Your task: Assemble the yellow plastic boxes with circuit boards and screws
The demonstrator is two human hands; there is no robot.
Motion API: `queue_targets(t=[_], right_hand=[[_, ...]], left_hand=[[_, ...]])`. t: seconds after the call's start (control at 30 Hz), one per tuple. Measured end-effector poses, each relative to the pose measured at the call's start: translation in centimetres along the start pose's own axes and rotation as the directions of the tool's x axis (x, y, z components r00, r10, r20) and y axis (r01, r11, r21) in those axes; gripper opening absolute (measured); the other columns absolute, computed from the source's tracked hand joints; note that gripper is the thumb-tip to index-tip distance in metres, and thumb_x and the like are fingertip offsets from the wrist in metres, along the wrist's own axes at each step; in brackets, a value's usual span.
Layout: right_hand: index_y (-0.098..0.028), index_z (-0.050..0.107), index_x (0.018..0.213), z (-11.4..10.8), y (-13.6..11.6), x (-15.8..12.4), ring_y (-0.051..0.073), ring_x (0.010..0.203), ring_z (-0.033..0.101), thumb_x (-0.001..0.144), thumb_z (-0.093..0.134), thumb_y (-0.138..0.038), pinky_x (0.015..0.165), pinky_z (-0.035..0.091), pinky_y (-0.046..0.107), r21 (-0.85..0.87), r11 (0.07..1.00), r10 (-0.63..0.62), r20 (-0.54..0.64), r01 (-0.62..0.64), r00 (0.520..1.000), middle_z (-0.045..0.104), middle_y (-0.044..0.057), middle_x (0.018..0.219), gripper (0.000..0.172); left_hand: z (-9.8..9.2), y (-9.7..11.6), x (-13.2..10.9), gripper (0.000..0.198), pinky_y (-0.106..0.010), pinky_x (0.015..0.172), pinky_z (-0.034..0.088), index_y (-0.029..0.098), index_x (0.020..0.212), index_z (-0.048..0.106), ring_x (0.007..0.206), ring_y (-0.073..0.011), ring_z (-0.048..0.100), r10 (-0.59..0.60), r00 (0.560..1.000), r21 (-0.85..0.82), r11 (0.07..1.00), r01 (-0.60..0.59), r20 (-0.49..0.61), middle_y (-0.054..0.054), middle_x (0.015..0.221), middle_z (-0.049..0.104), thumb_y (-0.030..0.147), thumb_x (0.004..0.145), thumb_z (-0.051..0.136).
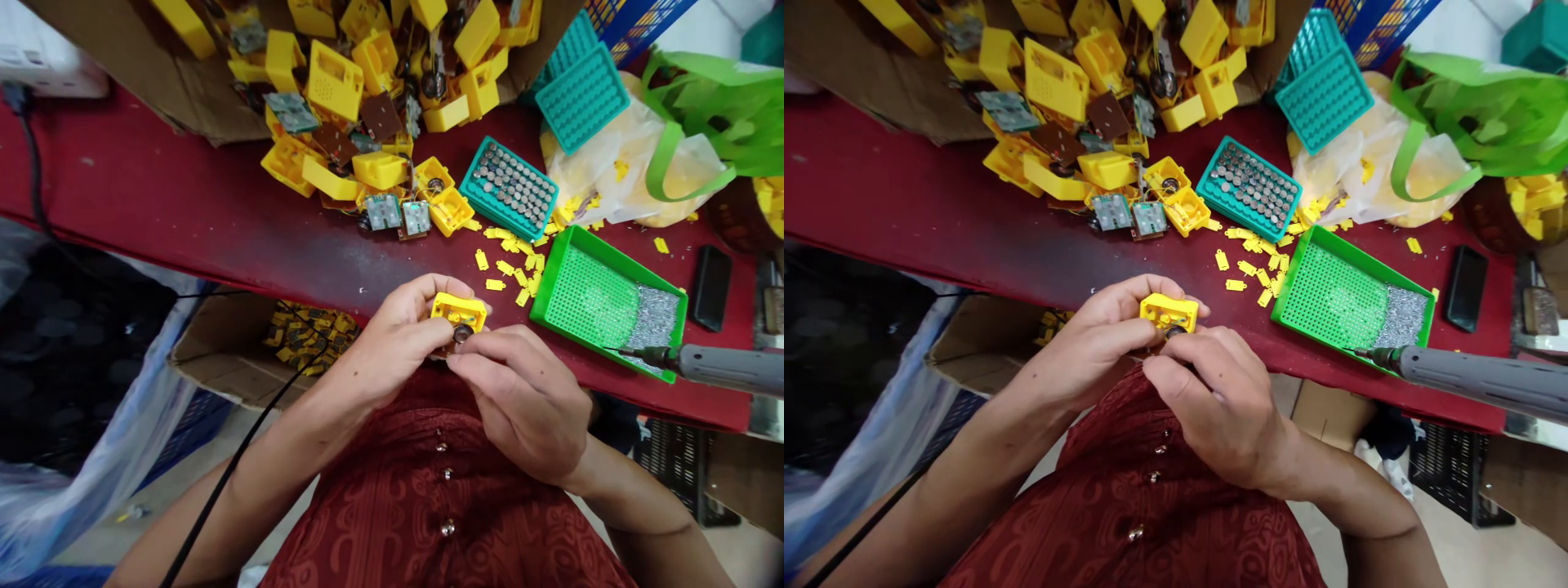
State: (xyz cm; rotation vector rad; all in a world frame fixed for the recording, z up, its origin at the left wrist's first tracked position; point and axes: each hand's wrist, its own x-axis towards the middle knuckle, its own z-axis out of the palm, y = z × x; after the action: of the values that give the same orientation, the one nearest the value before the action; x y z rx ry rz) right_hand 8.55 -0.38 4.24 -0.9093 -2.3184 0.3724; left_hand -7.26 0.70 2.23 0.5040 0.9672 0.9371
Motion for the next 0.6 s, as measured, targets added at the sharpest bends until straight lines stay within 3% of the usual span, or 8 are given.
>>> queue_targets(t=[0.3,0.6], right_hand=[[-0.01,0.071,0.098,0.0,0.4,0.6,0.015,0.082,0.067,0.088,0.063,-0.003,0.077,0.059,0.028,-0.142,0.989,0.039,-0.053,-0.046,0.998,0.074,0.007,0.09,0.015],[-0.008,0.072,0.093,0.4,1.2,0.7,0.014,0.078,0.062,0.088,0.062,-0.005,0.065,0.056,0.024,-0.134,0.989,0.042,-0.121,-0.059,0.992,0.064,0.011,0.087,0.012]], left_hand=[[0.0,-0.2,-0.8,0.031,-0.023,0.067,0.057,0.014,0.099,0.067,0.079,-0.0133,0.064,-0.027,0.999,-0.287,0.957,0.038,0.04,-0.004,0.094,0.07,0.021,0.069,0.072],[-0.5,-1.2,-0.9,0.036,-0.026,0.071,0.063,0.015,0.106,0.07,0.086,-0.0147,0.066,0.003,1.0,-0.247,0.969,0.004,0.027,-0.004,0.097,0.07,0.016,0.07,0.078]])
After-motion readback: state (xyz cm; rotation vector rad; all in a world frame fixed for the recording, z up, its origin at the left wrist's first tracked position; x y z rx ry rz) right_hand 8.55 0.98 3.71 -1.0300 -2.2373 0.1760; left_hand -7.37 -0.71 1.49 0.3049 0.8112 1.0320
